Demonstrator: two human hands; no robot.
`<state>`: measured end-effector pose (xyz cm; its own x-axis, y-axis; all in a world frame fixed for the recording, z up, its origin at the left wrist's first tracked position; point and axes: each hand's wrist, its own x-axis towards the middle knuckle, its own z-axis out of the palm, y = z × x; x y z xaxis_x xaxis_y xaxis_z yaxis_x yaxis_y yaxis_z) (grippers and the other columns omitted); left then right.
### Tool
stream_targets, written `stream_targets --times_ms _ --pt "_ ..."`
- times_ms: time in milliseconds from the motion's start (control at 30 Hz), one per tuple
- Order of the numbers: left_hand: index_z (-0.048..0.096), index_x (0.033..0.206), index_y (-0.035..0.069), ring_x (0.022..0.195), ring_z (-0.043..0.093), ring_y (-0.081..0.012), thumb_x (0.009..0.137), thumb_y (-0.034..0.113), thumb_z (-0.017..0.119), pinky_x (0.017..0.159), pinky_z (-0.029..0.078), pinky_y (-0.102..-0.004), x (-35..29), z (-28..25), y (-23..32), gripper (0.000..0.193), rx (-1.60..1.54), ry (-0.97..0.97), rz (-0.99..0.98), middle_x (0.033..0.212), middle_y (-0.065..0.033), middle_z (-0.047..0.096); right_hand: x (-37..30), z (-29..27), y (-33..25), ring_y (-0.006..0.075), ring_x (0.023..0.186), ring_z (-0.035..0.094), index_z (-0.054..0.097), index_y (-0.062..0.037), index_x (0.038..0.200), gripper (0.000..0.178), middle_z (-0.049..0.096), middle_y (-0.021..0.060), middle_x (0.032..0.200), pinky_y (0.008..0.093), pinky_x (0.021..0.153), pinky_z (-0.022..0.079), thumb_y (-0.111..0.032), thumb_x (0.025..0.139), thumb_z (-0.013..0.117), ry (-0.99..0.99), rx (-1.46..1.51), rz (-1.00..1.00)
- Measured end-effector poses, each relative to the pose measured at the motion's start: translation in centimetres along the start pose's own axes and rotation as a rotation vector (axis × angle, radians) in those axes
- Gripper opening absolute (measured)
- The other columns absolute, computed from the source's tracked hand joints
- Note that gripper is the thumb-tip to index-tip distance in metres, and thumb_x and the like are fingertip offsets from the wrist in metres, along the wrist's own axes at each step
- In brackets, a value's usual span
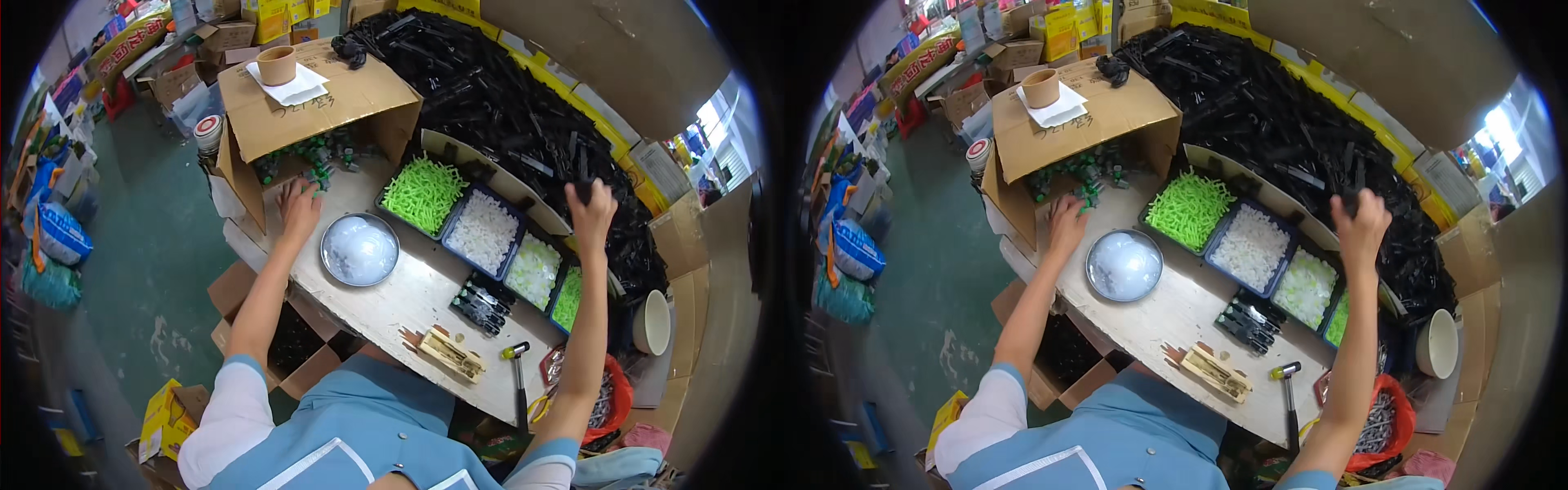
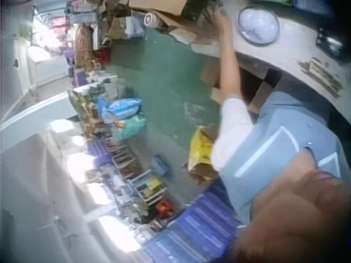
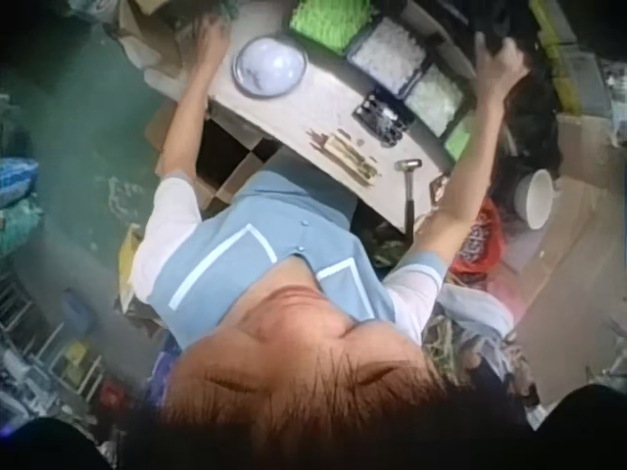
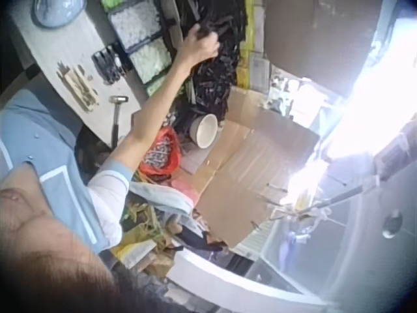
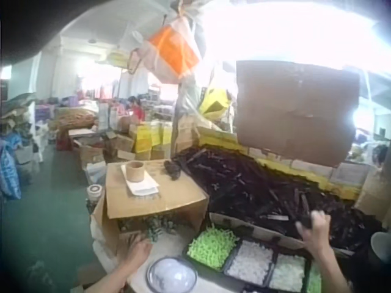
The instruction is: Assembling small plastic components at a factory workbench using a jig and small tools.
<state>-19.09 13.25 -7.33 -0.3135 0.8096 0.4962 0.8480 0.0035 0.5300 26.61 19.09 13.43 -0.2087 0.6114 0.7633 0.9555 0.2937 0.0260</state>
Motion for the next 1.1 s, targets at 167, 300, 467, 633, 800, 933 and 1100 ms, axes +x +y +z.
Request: stream_targets --times_ms 167,300,467,633,800,933,1100 --pt "0.050 0.124 0.016 0.124 0.029 -0.0351 0.080 0.033 0.058 0.096 0.024 -0.0531 1.9 2.2 -2.7 0.047 0.270 -0.263 -0.200 0.134 -0.0127 0.035 -10.5 -5.0 -7.1 0.0264 0.073 0.048 0.059 -0.0062 0.093 0.029 0.055 0.0091 0.081 0.0381 0.066 0.036 -0.014 0.068 0.072 -0.423 0.432 -0.125" --pt "0.036 0.134 0.017 0.129 0.022 -0.0374 0.080 0.032 0.060 0.102 0.017 -0.0551 -0.7 2.7 -2.9 0.061 0.225 -0.246 -0.008 0.141 -0.0182 0.025 -21.3 -7.4 -11.7 0.0298 0.083 0.046 0.059 -0.0057 0.093 0.024 0.048 0.0134 0.093 0.0373 0.071 0.041 -0.005 0.070 0.066 -0.670 0.537 0.045" --pt "0.041 0.128 0.010 0.118 0.041 -0.0334 0.061 0.018 0.076 0.097 0.035 -0.0361 -4.9 -2.2 -1.9 0.075 -0.215 -0.107 -0.008 0.133 -0.0157 0.037 -27.1 -8.2 -14.3 0.0265 0.104 0.044 0.058 -0.0116 0.110 0.035 0.049 0.0071 0.118 0.0416 0.089 0.027 -0.011 0.075 0.062 -0.703 0.291 0.070" --pt "0.060 0.103 0.007 0.101 0.051 -0.0248 0.061 0.011 0.075 0.087 0.041 -0.0343 -7.4 -3.9 -2.4 0.046 -0.312 -0.044 -0.001 0.104 -0.0100 0.051 -27.3 -6.8 -16.0 0.0221 0.115 0.040 0.050 -0.0096 0.119 0.039 0.043 0.0035 0.132 0.0508 0.097 0.019 -0.019 0.082 0.056 -0.682 0.166 -0.043" --pt "0.063 0.093 0.008 0.088 0.052 -0.0247 0.062 0.012 0.074 0.073 0.044 -0.0347 -7.7 -3.5 -1.2 0.033 -0.130 0.044 0.159 0.092 -0.0059 0.052 -28.0 -4.6 -16.3 0.0199 0.117 0.040 0.046 -0.0077 0.125 0.045 0.044 0.0043 0.132 0.0518 0.098 0.017 -0.020 0.082 0.055 -0.634 0.106 -0.018" --pt "0.060 0.086 0.004 0.087 0.053 -0.0256 0.066 0.015 0.071 0.072 0.044 -0.0345 -7.2 -3.8 0.2 0.025 0.069 -0.029 0.140 0.090 -0.0071 0.053 -28.0 -4.3 -16.8 0.0228 0.120 0.037 0.041 -0.0061 0.129 0.051 0.037 0.0067 0.137 0.0537 0.098 0.017 -0.030 0.085 0.051 -0.718 0.095 0.019" --pt "0.060 0.080 0.003 0.077 0.058 -0.0329 0.065 0.011 0.069 0.067 0.047 -0.0420 -6.6 -4.5 0.7 0.019 0.082 -0.209 0.026 0.087 -0.0111 0.054 -27.2 -4.5 -17.9 0.0253 0.125 0.031 0.030 -0.0017 0.134 0.069 0.025 0.0114 0.142 0.0580 0.098 0.016 -0.042 0.083 0.052 -0.851 0.075 0.042"
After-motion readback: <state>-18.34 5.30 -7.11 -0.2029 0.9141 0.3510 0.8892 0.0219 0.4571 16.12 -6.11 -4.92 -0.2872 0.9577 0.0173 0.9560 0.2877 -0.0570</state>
